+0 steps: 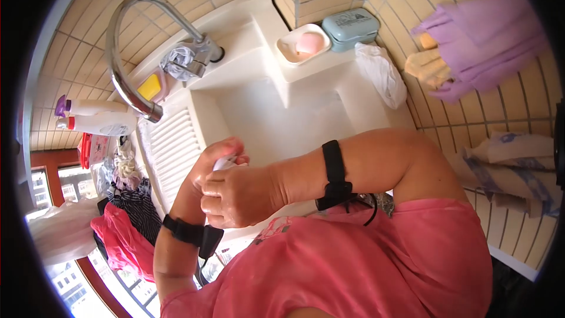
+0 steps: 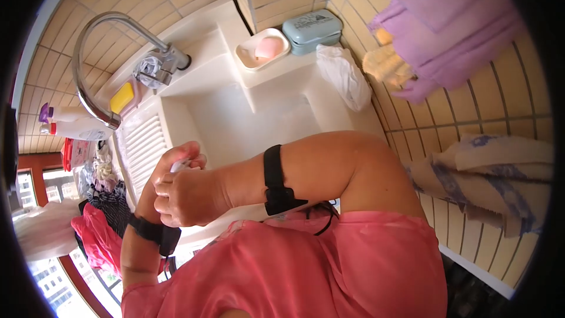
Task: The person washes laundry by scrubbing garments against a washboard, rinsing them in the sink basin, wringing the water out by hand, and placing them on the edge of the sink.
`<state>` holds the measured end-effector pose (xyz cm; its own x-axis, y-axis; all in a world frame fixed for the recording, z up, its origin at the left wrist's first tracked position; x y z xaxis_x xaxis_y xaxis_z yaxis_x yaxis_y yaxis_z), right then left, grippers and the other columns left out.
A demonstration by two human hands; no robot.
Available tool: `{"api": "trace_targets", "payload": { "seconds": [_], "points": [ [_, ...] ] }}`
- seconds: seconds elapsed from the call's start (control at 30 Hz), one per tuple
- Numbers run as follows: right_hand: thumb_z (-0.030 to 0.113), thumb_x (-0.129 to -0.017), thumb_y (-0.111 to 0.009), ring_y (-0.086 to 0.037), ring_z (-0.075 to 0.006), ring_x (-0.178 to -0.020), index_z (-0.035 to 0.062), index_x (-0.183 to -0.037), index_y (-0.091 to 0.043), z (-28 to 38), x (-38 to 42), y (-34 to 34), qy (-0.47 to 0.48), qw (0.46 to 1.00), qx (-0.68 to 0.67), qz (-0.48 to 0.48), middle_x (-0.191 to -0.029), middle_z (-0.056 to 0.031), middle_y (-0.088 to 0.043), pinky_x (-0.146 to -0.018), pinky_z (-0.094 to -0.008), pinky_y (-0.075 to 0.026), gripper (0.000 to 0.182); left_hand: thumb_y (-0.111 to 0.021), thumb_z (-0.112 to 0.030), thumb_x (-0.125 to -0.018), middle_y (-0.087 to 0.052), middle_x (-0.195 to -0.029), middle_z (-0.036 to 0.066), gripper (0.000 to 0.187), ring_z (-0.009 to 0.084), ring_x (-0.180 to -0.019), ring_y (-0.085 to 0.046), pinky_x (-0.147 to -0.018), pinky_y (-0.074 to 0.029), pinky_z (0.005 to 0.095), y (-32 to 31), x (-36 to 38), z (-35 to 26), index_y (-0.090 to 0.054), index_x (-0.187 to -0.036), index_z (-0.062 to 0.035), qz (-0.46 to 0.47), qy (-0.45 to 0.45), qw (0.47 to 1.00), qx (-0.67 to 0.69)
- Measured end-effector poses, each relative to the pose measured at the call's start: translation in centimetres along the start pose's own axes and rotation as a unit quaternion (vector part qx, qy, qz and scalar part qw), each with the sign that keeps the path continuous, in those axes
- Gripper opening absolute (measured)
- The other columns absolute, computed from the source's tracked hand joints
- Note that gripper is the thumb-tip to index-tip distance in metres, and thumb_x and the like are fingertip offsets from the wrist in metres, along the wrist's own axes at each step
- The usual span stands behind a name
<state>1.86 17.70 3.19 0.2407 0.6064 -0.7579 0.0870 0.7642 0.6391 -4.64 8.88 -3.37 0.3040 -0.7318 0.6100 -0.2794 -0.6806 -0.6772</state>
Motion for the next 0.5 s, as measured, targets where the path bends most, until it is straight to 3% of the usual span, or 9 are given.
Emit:
{"api": "trace_targets", "payload": {
  "seconds": [0.07, 0.1, 0.13, 0.17, 0.33, 0.4, 0.43, 0.5],
  "points": [
    [0.022, -0.074, -0.064, -0.060, -0.0230, -0.079, 0.0095, -0.075, -0.065, -0.2, -0.2, -0.5, 0.027, 0.999, -0.003, 0.023, -0.081, -0.0043, -0.060, -0.076, -0.0394, -0.050, 0.013, -0.067, -0.025, -0.089, -0.058, -0.083, 0.003, 0.017, 0.0140, -0.082, -0.060, -0.068, -0.048, 0.0259, 0.6, -1.0, -1.2, -0.058, -0.086, -0.0106, -0.022, -0.020, 0.996, -0.080],
    [0.021, -0.075, -0.065, -0.062, -0.0246, -0.081, 0.0105, -0.076, -0.067, -0.1, -0.1, -1.2, 0.051, 0.997, 0.002, 0.058, -0.082, -0.0045, -0.062, -0.078, -0.0417, -0.051, 0.010, -0.068, -0.022, -0.088, -0.058, -0.083, 0.003, 0.017, 0.0140, -0.080, -0.060, -0.067, -0.048, 0.0261, 0.9, -1.6, -1.6, -0.058, -0.087, -0.0086, 0.021, -0.073, 0.965, -0.250],
    [0.019, -0.076, -0.067, -0.064, -0.0262, -0.083, 0.0116, -0.077, -0.069, 0.1, 0.0, -2.0, 0.074, 0.993, 0.008, 0.093, -0.083, -0.0047, -0.064, -0.079, -0.0440, -0.052, 0.008, -0.069, -0.020, -0.086, -0.059, -0.082, 0.003, 0.016, 0.0141, -0.079, -0.061, -0.066, -0.048, 0.0262, 0.8, -1.9, -2.0, -0.059, -0.088, -0.0067, 0.063, -0.122, 0.901, -0.413],
    [0.018, -0.077, -0.067, -0.066, -0.0266, -0.083, 0.0095, -0.078, -0.071, 0.2, 0.3, -2.8, 0.082, 0.987, -0.028, 0.135, -0.084, -0.0058, -0.067, -0.079, -0.0470, -0.054, 0.009, -0.073, -0.020, -0.083, -0.060, -0.079, 0.004, 0.020, 0.0140, -0.072, -0.060, -0.063, -0.048, 0.0271, 0.1, -1.8, -1.6, -0.061, -0.087, -0.0045, -0.084, 0.043, 0.961, -0.260],
    [0.015, -0.079, -0.067, -0.068, -0.0293, -0.085, 0.0016, -0.079, -0.072, 0.1, 1.4, -5.4, 0.115, 0.975, -0.038, 0.184, -0.086, -0.0095, -0.069, -0.075, -0.0469, -0.056, 0.015, -0.074, -0.018, -0.082, -0.063, -0.073, 0.005, 0.020, 0.0111, -0.067, -0.059, -0.060, -0.048, 0.0278, 1.7, -3.7, -1.0, -0.061, -0.084, -0.0034, -0.090, 0.058, 0.910, -0.400],
    [0.015, -0.080, -0.067, -0.068, -0.0298, -0.085, 0.0009, -0.079, -0.072, 0.2, 2.2, -7.0, 0.125, 0.961, -0.046, 0.243, -0.086, -0.0097, -0.069, -0.074, -0.0463, -0.056, 0.015, -0.074, -0.021, -0.081, -0.062, -0.068, 0.005, 0.021, 0.0133, -0.066, -0.060, -0.059, -0.048, 0.0308, 2.0, -4.3, -0.9, -0.062, -0.079, -0.0033, -0.096, 0.030, 0.840, -0.534],
    [0.015, -0.083, -0.064, -0.067, -0.0318, -0.087, -0.0002, -0.082, -0.072, 0.2, 2.8, -8.0, 0.121, 0.955, -0.063, 0.264, -0.087, -0.0118, -0.069, -0.079, -0.0482, -0.054, 0.017, -0.074, -0.021, -0.081, -0.062, -0.068, 0.005, 0.021, 0.0133, -0.066, -0.060, -0.059, -0.048, 0.0308, 2.4, -4.7, -0.5, -0.062, -0.079, -0.0033, -0.101, 0.028, 0.841, -0.531],
    [0.019, -0.082, -0.062, -0.066, -0.0304, -0.086, -0.0003, -0.083, -0.069, -0.2, 3.8, -9.1, 0.105, 0.948, -0.108, 0.282, -0.086, -0.0109, -0.067, -0.080, -0.0461, -0.053, 0.020, -0.074, -0.022, -0.078, -0.062, -0.065, 0.007, 0.021, 0.0164, -0.065, -0.061, -0.061, -0.049, 0.0343, 3.4, -5.8, 0.1, -0.065, -0.077, -0.0024, -0.130, -0.003, 0.747, -0.652]
  ]
}}
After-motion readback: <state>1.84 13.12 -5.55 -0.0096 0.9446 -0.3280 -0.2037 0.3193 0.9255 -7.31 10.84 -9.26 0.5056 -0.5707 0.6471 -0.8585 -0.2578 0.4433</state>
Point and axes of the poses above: each hand's wrist, its own x-axis away from the middle knuckle, its own y-axis out of the back of the hand, z = x × y, the point moved 4 cm from there along -x, towards the middle knuckle
